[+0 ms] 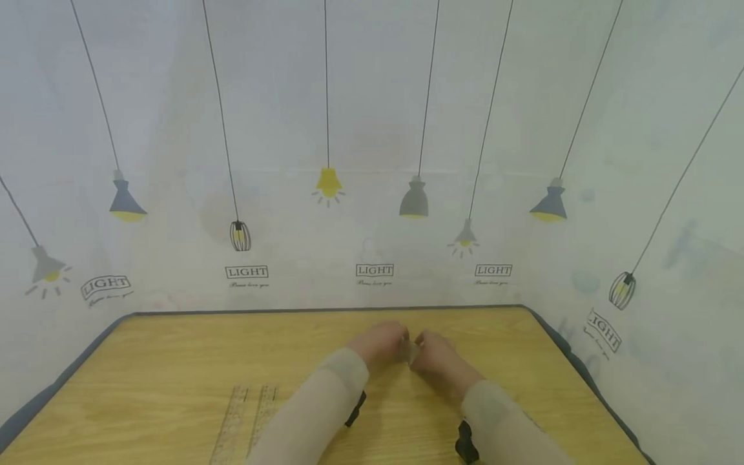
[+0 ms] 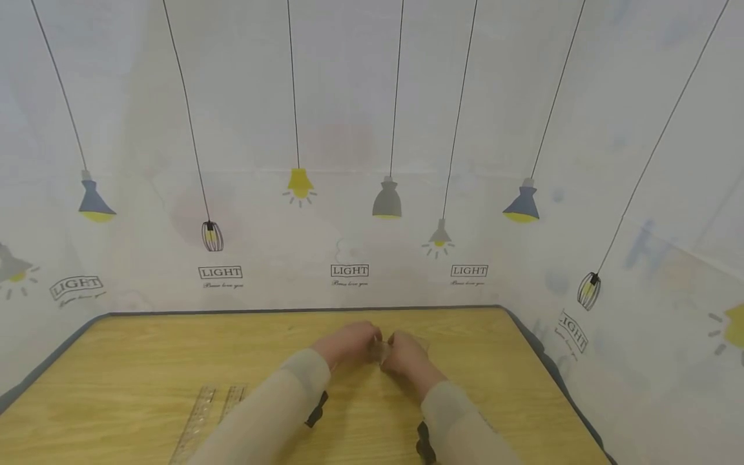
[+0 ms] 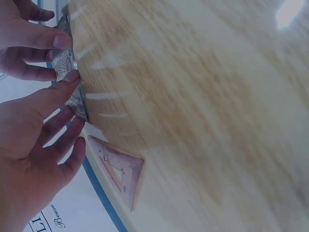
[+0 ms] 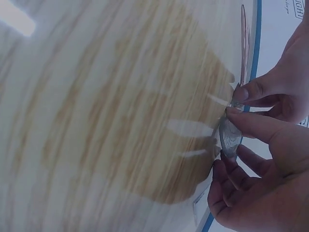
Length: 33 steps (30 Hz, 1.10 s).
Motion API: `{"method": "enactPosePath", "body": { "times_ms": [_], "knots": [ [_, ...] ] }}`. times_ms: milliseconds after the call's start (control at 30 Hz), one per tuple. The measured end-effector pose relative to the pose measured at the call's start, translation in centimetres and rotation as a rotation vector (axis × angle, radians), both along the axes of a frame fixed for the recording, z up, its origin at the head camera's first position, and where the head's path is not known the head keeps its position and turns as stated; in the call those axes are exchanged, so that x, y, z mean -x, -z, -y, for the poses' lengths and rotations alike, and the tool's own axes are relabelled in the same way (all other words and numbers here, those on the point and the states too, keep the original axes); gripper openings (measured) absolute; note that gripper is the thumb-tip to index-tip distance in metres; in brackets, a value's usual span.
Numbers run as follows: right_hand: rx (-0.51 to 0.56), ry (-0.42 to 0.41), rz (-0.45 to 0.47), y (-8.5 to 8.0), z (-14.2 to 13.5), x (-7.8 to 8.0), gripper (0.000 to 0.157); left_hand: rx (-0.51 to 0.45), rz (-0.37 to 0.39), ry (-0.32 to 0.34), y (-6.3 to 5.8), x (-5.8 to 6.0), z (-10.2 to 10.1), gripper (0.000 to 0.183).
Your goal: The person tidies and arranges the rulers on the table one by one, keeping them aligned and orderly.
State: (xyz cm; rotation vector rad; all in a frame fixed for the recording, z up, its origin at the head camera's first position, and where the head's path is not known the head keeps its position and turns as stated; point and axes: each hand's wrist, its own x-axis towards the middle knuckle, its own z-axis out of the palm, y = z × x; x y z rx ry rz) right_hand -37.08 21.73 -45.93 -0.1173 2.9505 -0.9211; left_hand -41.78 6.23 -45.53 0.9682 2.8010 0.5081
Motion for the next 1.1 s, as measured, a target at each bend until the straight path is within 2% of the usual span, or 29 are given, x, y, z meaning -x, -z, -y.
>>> {"method": "enactPosePath", "body": {
  "times_ms": [67,233,333,500,567,800,967,1100],
  "knots": [
    [0.001,-0.002,0.002,-0.2,0.0,-0.1,0.052,-0.037,0.02,-0.025,0.3,0.1,0.0,0.019],
    [-0.001,-0.002,-0.003,-0.4,0.1,-0.4,0.051,-0.032,-0.013,-0.069,1.1,0.4,-0.2,0.023],
    [0.027,-0.008,-0.016,-0.3,0.1,-0.6,0.047,-0.038,0.002,-0.095,0.9,0.0,-0.1,0.029],
    [0.146,-0.016,-0.005,-0.4,0.0,-1.4,0.046,-0.025,-0.021,-0.071,0.3,-0.9,0.3,0.027],
    [0.155,-0.017,0.002,-0.6,0.0,-1.7,0.049,-0.012,-0.042,-0.046,0.1,-1.0,0.3,0.031],
    [0.082,-0.05,0.019,-1.8,0.5,-2.3,0.047,-0.021,-0.021,-0.054,-0.7,-1.8,1.0,0.041],
    [-0.004,-0.11,-0.049,-2.3,1.0,-2.9,0.041,0.025,-0.01,-0.057,-0.5,-2.2,1.6,0.045],
    [0.006,-0.135,-0.06,-2.5,1.6,-3.8,0.039,0.053,0.025,-0.062,-0.7,-3.0,2.4,0.043]
  ]
}}
